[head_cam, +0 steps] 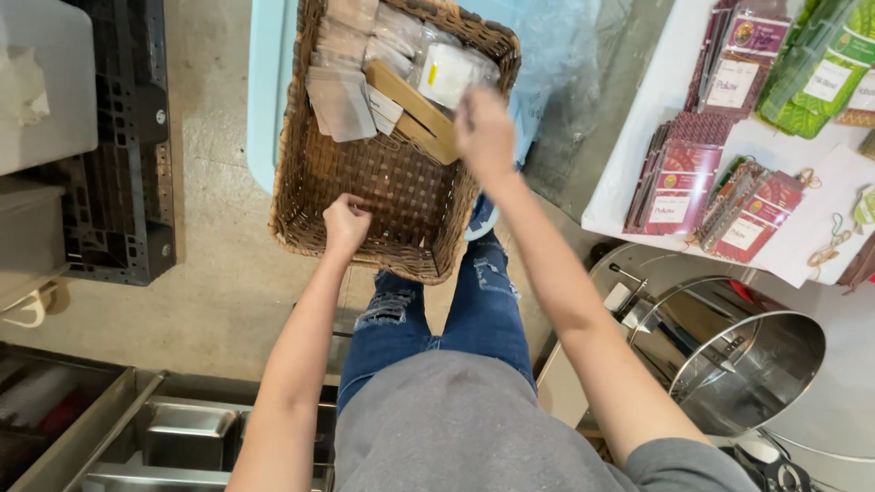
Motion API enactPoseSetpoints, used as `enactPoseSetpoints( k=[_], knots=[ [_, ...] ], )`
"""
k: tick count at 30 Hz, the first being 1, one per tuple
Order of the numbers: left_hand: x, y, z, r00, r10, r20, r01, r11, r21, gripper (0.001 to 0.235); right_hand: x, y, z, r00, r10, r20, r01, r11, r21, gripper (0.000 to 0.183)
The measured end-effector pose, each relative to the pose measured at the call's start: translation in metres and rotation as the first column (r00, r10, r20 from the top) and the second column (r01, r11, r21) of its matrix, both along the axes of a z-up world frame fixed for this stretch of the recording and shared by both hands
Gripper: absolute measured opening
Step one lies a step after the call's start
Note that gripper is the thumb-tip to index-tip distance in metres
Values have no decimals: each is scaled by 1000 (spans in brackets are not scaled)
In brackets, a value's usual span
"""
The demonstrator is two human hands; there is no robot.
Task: The person repeatedly picks small labeled packs from a wicker basket and places them on a white table, arranging them into neat rows by color and label. They also handle a clear plastic bag and a white rectangular item from the basket, placing them back inside. The task involves sorting and organizing the packs on the table.
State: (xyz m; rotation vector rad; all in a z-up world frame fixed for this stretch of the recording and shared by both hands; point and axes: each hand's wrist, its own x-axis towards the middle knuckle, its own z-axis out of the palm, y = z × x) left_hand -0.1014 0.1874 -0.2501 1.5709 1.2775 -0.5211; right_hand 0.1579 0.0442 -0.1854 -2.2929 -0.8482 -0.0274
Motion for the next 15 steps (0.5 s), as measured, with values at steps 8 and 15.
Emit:
enactPoseSetpoints(
  k=[8, 15],
  knots=[
    [47, 32, -9, 859, -511, 14, 466, 794, 391, 36, -98, 27, -204, 925, -69, -373, -213, 719, -662, 46],
    [122, 71, -31, 375, -898, -229, 558, 21, 830, 51, -122, 43, -220, 987, -136, -89, 48, 770, -636, 23]
  ],
)
